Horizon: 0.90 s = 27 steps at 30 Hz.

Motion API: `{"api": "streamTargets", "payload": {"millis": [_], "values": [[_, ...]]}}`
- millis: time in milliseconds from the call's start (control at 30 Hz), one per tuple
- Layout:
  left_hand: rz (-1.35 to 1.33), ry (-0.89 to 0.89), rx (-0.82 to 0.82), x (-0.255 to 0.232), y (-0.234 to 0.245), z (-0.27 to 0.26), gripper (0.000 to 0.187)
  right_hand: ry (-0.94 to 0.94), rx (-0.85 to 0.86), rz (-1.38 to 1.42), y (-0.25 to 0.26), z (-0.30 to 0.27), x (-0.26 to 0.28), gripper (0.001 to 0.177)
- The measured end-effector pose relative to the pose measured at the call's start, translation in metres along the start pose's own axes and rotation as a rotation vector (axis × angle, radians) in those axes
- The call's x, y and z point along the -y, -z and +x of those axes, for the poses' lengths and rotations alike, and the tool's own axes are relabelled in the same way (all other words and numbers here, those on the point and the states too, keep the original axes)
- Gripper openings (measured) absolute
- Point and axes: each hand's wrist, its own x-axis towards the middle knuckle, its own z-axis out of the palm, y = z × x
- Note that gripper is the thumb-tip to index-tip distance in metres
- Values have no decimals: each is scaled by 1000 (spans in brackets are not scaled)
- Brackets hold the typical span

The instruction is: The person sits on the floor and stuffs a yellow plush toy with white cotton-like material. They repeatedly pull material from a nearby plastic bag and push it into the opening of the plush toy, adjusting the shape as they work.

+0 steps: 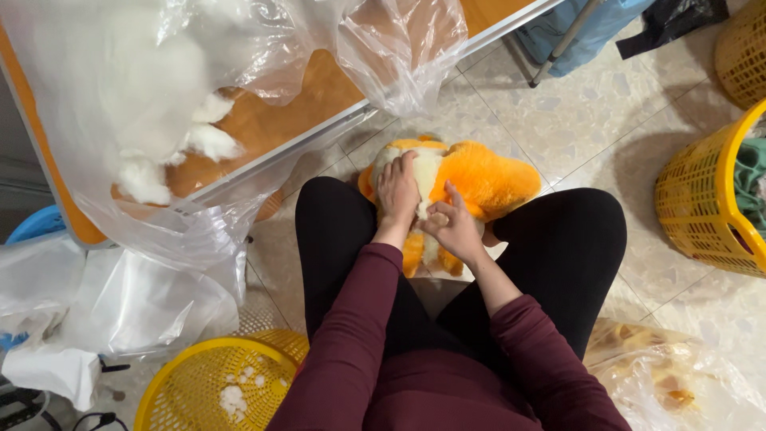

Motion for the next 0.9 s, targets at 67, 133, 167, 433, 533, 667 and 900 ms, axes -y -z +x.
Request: {"api": "streamTargets", "payload": {"millis": [67,133,167,433,533,667,900], "values": [[-114,-71,62,-3,18,-2,85,-18,-48,-10,-2,2,-7,35],[-198,-199,154,-4,37,0,91,-47,-108,-25,-1,7,-15,37],[-241,-263,201,-5,44,0,95,-84,-124,57,-1,9,-18,39],[95,-308,-4,10,6,-3,57,-214,23,348,-8,0,-27,103],[156,-142,5,17,-16,-3,28,-17,20,100,-7,-5,-20,37],[189,38,86,10,-13,-4,18,94,-38,-80,-12,-9,-14,33],[24,-447,-248,-12,41,-10,78,93,-159,22,-17,-3,-18,44]]}}
